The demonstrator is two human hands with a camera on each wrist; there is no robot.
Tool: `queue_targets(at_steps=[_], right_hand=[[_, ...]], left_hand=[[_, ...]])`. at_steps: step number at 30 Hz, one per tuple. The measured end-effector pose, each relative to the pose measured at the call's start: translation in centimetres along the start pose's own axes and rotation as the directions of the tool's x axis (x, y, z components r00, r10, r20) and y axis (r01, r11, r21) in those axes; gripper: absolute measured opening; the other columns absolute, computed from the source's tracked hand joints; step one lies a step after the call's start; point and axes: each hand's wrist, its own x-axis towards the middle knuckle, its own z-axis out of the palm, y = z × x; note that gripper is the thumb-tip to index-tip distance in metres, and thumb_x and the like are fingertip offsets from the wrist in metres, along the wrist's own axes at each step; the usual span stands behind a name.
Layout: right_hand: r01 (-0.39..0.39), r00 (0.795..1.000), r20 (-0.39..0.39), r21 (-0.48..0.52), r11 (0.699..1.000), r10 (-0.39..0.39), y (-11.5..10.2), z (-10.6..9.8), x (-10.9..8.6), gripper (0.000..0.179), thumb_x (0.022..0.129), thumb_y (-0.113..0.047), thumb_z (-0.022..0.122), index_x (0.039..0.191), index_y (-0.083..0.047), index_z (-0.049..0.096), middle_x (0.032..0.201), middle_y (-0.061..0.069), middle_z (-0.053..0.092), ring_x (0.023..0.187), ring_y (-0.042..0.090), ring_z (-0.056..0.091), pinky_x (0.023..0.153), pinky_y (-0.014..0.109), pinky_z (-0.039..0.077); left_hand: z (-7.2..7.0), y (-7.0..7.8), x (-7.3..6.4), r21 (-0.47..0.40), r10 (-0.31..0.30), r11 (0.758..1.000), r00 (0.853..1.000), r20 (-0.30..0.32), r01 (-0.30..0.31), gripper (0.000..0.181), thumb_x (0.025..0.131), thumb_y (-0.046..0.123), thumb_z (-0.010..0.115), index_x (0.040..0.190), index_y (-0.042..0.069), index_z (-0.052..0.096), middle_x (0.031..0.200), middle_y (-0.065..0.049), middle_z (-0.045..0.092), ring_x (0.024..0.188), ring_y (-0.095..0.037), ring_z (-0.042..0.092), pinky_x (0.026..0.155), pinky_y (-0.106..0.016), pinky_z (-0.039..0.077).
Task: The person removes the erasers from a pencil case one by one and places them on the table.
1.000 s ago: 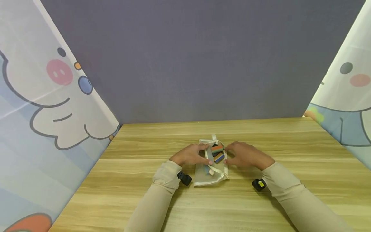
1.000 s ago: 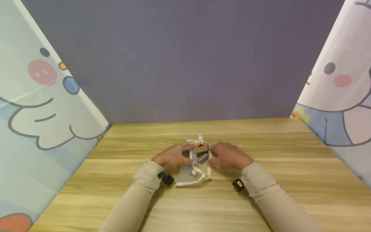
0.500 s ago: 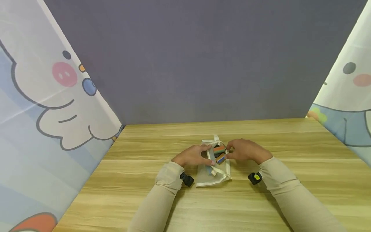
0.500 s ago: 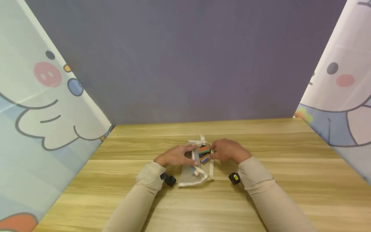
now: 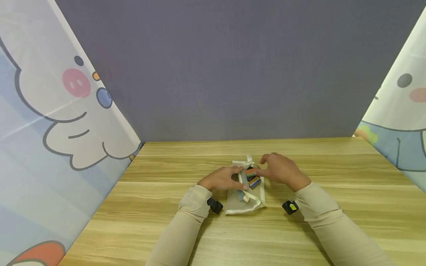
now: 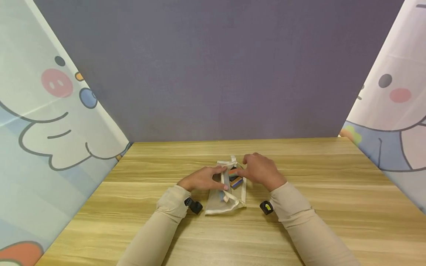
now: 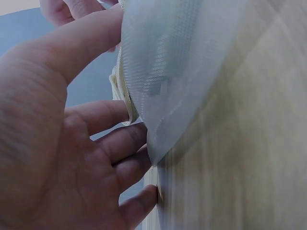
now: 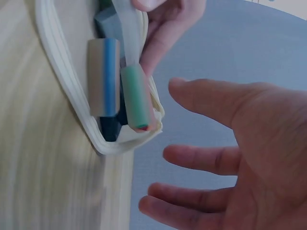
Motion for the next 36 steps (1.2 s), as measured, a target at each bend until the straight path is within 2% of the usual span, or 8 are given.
queue_targets(at_steps=[5,11,13,20,23,30,36], right_hand=[[0.006,0.999,-0.046,0.009,1.0,-0.006,-0.3,0.6,0.1,0.069,0.089,-0.063,0.066,0.12,-0.001,0.069,0.111,0.018,0.064,0.082,0.027,0.064,0.067,0.048,0.055],[0.01,0.997,-0.073,0.03,0.999,-0.008,-0.3,1.0,0.0,0.064,0.09,-0.06,0.066,0.117,-0.002,0.07,0.109,0.016,0.064,0.086,0.026,0.063,0.07,0.048,0.055],[0.008,0.997,-0.071,0.041,0.999,-0.005,-0.4,1.2,0.0,0.062,0.092,-0.059,0.066,0.118,-0.003,0.07,0.111,0.015,0.064,0.088,0.026,0.063,0.071,0.047,0.055],[-0.006,1.0,-0.026,0.041,0.999,0.007,-0.6,2.3,0.0,0.045,0.095,-0.047,0.067,0.115,-0.006,0.07,0.108,0.013,0.061,0.071,0.017,0.056,0.061,0.038,0.051],[-0.004,1.0,-0.022,0.024,1.0,0.005,-0.7,2.7,-0.1,0.04,0.095,-0.042,0.069,0.113,-0.007,0.07,0.108,0.012,0.061,0.072,0.016,0.056,0.061,0.037,0.052],[-0.015,0.999,-0.03,0.023,1.0,0.016,-0.7,3.1,-0.4,0.039,0.095,-0.039,0.069,0.115,-0.006,0.069,0.109,0.013,0.059,0.071,0.017,0.055,0.061,0.037,0.051],[0.024,0.998,-0.05,0.027,0.999,-0.023,-0.8,3.3,-0.3,0.027,0.095,-0.031,0.07,0.111,-0.009,0.069,0.103,0.009,0.059,0.069,0.015,0.052,0.058,0.034,0.048]], left_hand=[[-0.1,0.1,0.0,0.0,0.004,1.0,1.0,-0.002,-0.004,0.084,0.09,0.052,0.072,0.157,0.015,0.037,0.16,-0.006,0.033,0.147,-0.022,0.029,0.114,-0.04,0.033],[-0.4,0.1,0.3,0.026,0.012,1.0,1.0,0.008,-0.012,0.084,0.09,0.054,0.071,0.157,0.017,0.036,0.16,-0.005,0.032,0.147,-0.021,0.029,0.115,-0.04,0.033],[-0.6,0.1,0.3,0.026,0.014,1.0,1.0,0.012,-0.014,0.085,0.089,0.053,0.072,0.157,0.017,0.036,0.161,-0.005,0.031,0.147,-0.022,0.029,0.115,-0.04,0.032],[-0.1,-0.3,-0.1,0.013,0.021,1.0,1.0,0.015,-0.021,0.085,0.09,0.053,0.072,0.158,0.018,0.035,0.16,-0.001,0.032,0.147,-0.02,0.028,0.116,-0.041,0.031],[0.4,-0.5,-0.1,-0.001,0.027,1.0,1.0,0.012,-0.027,0.084,0.09,0.053,0.071,0.158,0.018,0.035,0.16,0.001,0.033,0.147,-0.019,0.027,0.116,-0.041,0.031],[0.5,-0.6,-0.1,-0.028,0.039,0.999,0.999,0.016,-0.038,0.085,0.09,0.052,0.072,0.158,0.017,0.035,0.16,0.0,0.033,0.147,-0.019,0.027,0.116,-0.04,0.031],[0.4,-0.7,-0.4,-0.047,0.017,0.999,1.0,0.018,-0.016,0.085,0.09,0.051,0.073,0.158,0.019,0.034,0.16,0.0,0.032,0.147,-0.02,0.027,0.115,-0.042,0.031]])
